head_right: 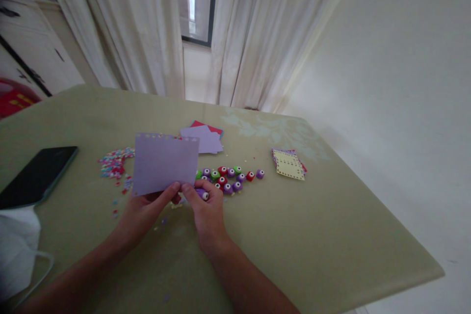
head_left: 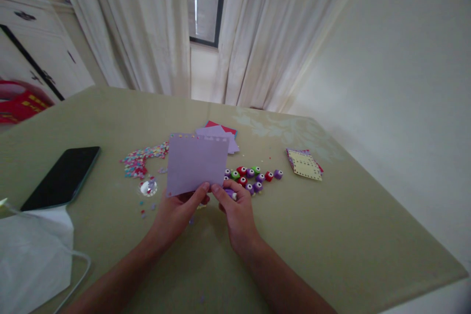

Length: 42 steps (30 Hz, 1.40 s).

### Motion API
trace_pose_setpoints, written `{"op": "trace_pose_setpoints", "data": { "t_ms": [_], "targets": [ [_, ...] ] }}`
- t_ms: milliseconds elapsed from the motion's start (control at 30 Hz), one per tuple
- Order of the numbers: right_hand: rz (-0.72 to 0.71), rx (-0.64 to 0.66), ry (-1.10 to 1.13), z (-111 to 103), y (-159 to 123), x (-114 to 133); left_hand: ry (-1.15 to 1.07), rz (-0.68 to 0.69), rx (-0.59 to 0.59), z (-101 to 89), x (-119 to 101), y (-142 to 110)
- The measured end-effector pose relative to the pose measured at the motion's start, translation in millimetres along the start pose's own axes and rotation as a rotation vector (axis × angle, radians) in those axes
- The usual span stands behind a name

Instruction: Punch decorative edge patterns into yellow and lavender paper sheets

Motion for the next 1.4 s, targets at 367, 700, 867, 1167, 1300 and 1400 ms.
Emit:
{"op": "trace_pose_setpoints", "data": {
  "t_ms": [367, 700, 867, 1167, 1300, 1400],
  "targets": [
    [0.028, 0.02, -0.003, 1.2, -1.0, -0.9, -0.02, 0.005, -0.024, 0.1, 0.8, -2.1],
    [-0.04, 0.175, 0.037, 0.5, 6.2, 0.5, 0.012, -0.027, -0.09, -4.5, -3.7, -2.1],
    [-0.073, 0.158, -0.024, -2.4, 9.6, 6.2, 0.028, -0.048, -0.138, -10.5, -4.5, -1.6],
    [0.013, 0.12, 0.093, -7.2, 16.1, 4.9, -0.031, -0.095, -0.211, -11.3, -5.6, -0.7],
    [-0.009, 0.148, 0.105, -5.3, 15.8, 5.4, -0.036, -0.105, -0.201, -9.6, -5.9, -2.8],
    [-0.016, 0.175, 0.115, -3.5, 16.2, 4.9, -0.047, -0.113, -0.208, -9.8, -7.5, -3.9]
  ]
}}
Point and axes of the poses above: each hand's wrist, its own y-axis towards the middle knuckle, its own z-axis out of the palm, x = y × z, the point moved 5 cm from there along y, towards the middle knuckle, and after that the axes turned 1 degree about x, right-handed, at the moved point
